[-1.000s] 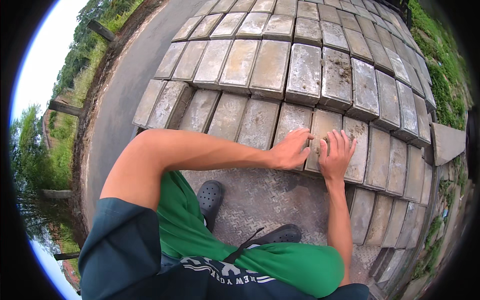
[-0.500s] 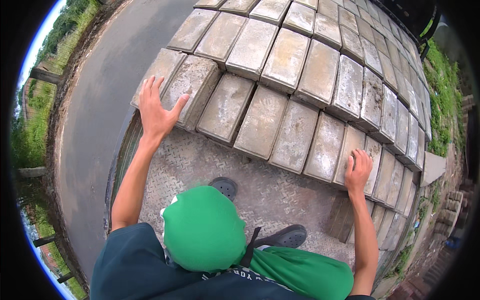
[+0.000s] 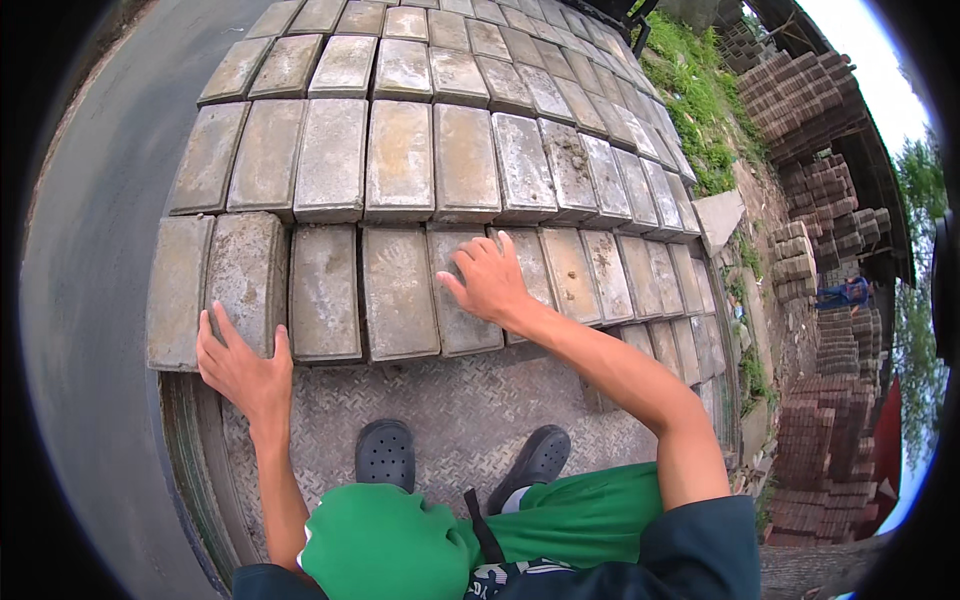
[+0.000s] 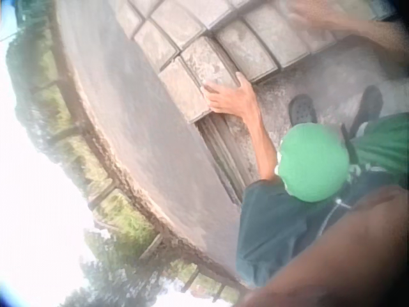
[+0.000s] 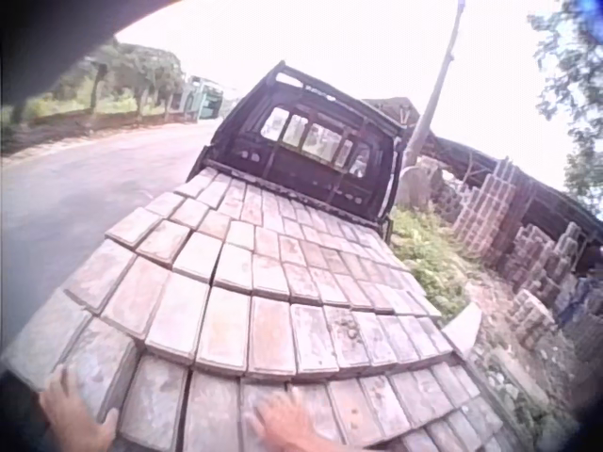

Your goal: The person arranges and stacks concrete paving blocks into rows in the bed of a truck by hand.

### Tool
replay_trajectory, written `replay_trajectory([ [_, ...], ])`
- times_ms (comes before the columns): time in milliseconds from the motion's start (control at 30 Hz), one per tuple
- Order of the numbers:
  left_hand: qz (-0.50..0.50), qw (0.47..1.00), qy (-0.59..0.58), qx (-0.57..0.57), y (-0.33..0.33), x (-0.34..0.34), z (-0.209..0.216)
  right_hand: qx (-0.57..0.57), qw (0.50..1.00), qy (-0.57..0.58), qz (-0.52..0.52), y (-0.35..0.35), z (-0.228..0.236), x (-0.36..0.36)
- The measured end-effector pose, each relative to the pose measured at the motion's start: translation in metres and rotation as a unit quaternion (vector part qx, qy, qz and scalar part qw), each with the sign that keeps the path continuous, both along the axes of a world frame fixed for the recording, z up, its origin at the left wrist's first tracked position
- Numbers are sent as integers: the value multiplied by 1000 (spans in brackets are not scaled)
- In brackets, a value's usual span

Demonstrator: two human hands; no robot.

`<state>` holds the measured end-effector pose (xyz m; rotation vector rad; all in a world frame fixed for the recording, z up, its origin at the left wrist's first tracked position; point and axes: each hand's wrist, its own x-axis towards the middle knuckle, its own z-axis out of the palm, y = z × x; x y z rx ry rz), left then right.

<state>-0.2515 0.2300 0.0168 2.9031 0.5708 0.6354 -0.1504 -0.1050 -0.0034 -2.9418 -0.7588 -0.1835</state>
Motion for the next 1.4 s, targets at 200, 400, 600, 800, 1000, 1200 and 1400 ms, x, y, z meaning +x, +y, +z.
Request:
replay_trajectory([
  [200,42,996,66,-40,1,-2,24,229,969,72,60,167,8,-16],
  [400,-26,993,16,-111,-12,2,19,370,911,171,-53,224,28,1],
  [600,-107,958,-138,-226,1,-58,-11,245,952,47,178,249,27,-22],
  [800,-38,914,-307,-261,46,-68,-28,142,941,53,302,268,38,-56],
  [1000,-38,904,-382,-189,85,14,-26,242,946,-28,215,272,4,-50],
  [1200,5,886,-422,-191,121,24,-38,347,912,-101,194,306,-15,-64],
  [1400,-140,840,-450,-267,106,24,-39,368,905,-116,179,302,-28,-67],
])
